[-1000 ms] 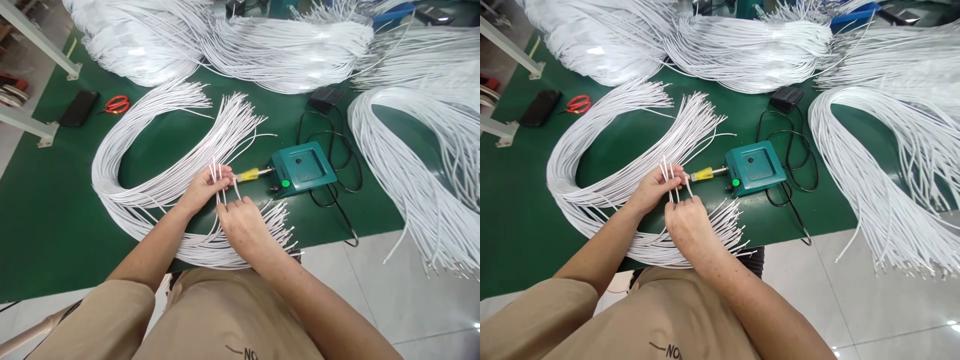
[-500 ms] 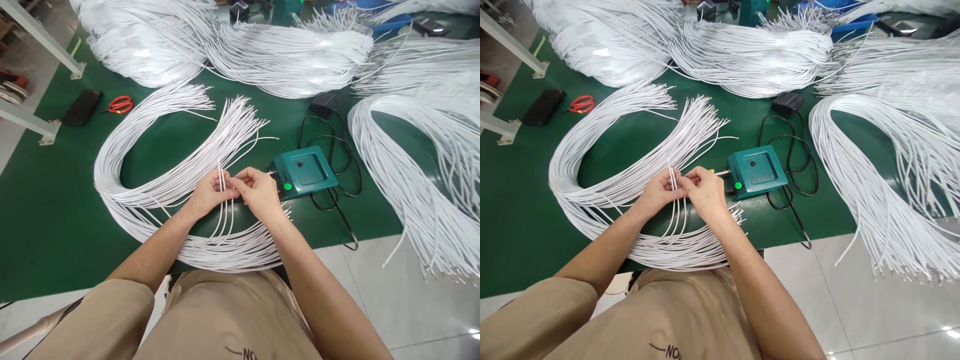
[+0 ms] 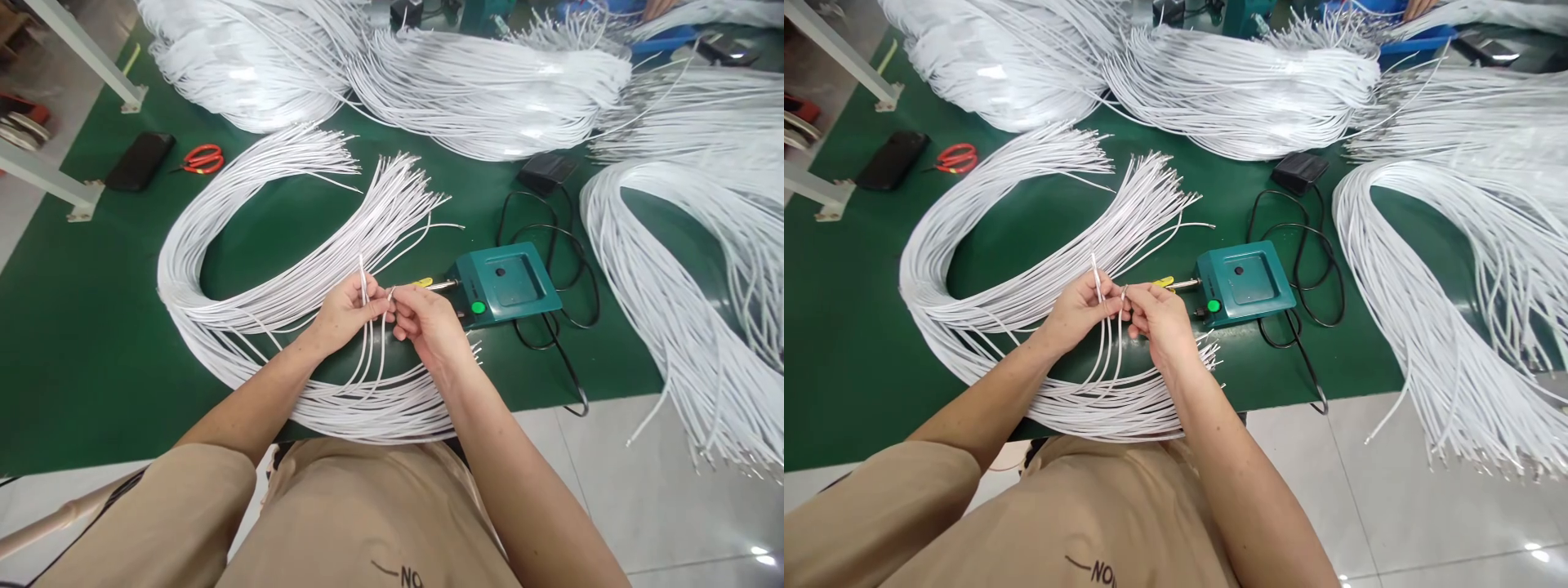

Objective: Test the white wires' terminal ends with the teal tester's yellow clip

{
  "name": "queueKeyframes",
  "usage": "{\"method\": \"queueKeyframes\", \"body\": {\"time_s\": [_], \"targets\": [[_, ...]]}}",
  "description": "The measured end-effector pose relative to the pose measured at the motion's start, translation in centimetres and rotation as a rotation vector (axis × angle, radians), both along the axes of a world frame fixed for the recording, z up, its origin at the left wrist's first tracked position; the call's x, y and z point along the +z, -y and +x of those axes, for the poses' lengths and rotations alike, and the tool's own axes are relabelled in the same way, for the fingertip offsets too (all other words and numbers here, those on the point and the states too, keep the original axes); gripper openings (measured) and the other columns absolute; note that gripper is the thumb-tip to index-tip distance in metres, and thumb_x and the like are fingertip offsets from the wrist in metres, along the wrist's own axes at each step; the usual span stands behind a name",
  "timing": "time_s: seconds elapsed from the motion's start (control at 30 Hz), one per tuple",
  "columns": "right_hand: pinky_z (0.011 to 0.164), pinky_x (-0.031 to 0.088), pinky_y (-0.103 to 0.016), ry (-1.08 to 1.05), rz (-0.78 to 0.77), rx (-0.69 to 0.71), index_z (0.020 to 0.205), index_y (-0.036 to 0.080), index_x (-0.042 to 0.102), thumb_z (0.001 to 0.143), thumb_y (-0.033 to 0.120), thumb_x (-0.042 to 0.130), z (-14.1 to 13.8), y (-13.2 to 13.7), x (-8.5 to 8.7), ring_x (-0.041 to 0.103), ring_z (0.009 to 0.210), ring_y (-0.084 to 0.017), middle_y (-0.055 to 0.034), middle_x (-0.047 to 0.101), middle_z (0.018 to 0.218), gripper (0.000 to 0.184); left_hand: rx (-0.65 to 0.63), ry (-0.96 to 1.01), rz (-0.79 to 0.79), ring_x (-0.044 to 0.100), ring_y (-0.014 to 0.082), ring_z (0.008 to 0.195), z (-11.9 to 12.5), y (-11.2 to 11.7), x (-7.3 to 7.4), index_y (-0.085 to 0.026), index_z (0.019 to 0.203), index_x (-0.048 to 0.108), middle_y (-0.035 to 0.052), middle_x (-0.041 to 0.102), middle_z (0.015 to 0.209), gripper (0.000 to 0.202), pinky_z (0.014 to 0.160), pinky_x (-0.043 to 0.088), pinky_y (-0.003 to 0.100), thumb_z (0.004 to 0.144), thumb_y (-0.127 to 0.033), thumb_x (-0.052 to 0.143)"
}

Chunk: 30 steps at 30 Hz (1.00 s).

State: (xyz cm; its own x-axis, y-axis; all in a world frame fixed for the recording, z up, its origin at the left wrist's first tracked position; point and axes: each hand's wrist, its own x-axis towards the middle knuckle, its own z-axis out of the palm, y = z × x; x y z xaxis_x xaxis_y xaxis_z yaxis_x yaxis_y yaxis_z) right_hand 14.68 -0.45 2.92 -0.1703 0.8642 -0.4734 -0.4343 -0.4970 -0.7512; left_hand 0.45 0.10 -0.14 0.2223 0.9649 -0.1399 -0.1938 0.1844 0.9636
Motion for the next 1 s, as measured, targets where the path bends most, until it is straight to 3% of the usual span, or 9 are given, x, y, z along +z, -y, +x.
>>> {"method": "queueKeyframes", "body": {"time_s": [0.1,0.2,0.33,0.47,0.57,0.7,0.83,1.0], "targets": [[0.040,0.033,-0.020,0.096,0.096,0.014,0.078,0.016,0.065,0.072,0.032,0.067,0.0,-0.3,0.5,0.042,0.043,-0.007,0.0088,0.039,0.048,0.017,-0.031,0.002,0.021,0.063,0.0099,0.059,0.1,0.1,-0.2,-0.018,0.073,0.037,-0.0033,0.065,0.068,0.042,0.055,0.044,0.022,0.072,-0.033,0.076],[0.042,0.032,-0.020,0.162,0.158,0.089,0.069,0.016,0.062,0.076,0.040,0.066,0.1,-0.7,0.8,0.046,0.044,-0.007,0.0080,0.038,0.046,0.025,-0.045,-0.027,0.034,0.062,0.0092,0.057,0.1,0.3,-0.4,-0.019,0.075,0.037,-0.0044,0.062,0.066,0.041,0.055,0.043,0.021,0.074,-0.032,0.075],[0.044,0.032,-0.020,0.094,0.119,0.166,0.066,0.015,0.060,0.075,0.041,0.069,0.6,-0.8,0.2,0.048,0.047,-0.008,0.0054,0.045,0.050,0.029,-0.053,-0.032,0.037,0.062,0.0092,0.060,-0.1,0.3,-0.6,-0.019,0.076,0.037,-0.0046,0.060,0.069,0.039,0.057,0.045,0.022,0.075,-0.030,0.074],[0.047,0.035,-0.020,-0.018,0.069,0.149,0.068,0.015,0.061,0.071,0.041,0.075,1.0,-0.2,-0.5,0.047,0.052,-0.007,0.0039,0.051,0.058,0.030,-0.056,-0.014,0.055,0.064,0.0094,0.063,-0.3,0.2,-0.3,-0.018,0.079,0.040,-0.0032,0.062,0.072,0.035,0.059,0.046,0.021,0.077,-0.029,0.073],[0.051,0.039,-0.021,0.026,0.072,0.074,0.071,0.016,0.063,0.070,0.043,0.075,0.9,0.3,-0.3,0.049,0.056,-0.008,0.0033,0.054,0.061,0.030,-0.057,-0.004,0.091,0.065,0.0092,0.064,-0.4,0.3,-0.2,-0.018,0.097,0.050,-0.0035,0.063,0.075,0.030,0.059,0.047,0.020,0.078,-0.027,0.072],[0.058,0.045,-0.024,0.266,0.187,0.054,0.073,0.016,0.066,0.071,0.043,0.074,0.8,0.4,0.2,0.055,0.060,-0.010,0.0013,0.061,0.065,0.027,-0.099,-0.014,0.114,0.063,0.0095,0.067,-0.6,0.2,-0.3,-0.020,0.121,0.054,-0.0025,0.060,0.077,0.044,0.059,0.049,0.020,0.081,-0.026,0.069],[0.066,0.048,-0.028,0.523,0.330,0.080,0.081,0.017,0.067,0.077,0.034,0.067,0.9,0.2,-0.4,0.060,0.065,-0.014,-0.0003,0.065,0.070,0.017,-0.175,-0.013,0.071,0.064,0.0112,0.074,-0.8,0.1,-0.4,-0.020,0.117,0.062,0.0010,0.062,0.083,0.038,0.065,0.052,0.022,0.080,-0.025,0.069],[0.072,0.044,-0.031,1.166,0.739,0.089,0.074,0.019,0.060,0.088,0.024,0.047,1.1,0.8,-1.0,0.057,0.076,-0.017,-0.0061,0.062,0.083,0.019,-0.134,0.013,-0.036,0.064,0.0101,0.070,-0.7,0.0,-0.2,-0.018,0.108,0.067,-0.0003,0.061,0.083,0.038,0.067,0.055,0.023,0.071,-0.021,0.076]]}}
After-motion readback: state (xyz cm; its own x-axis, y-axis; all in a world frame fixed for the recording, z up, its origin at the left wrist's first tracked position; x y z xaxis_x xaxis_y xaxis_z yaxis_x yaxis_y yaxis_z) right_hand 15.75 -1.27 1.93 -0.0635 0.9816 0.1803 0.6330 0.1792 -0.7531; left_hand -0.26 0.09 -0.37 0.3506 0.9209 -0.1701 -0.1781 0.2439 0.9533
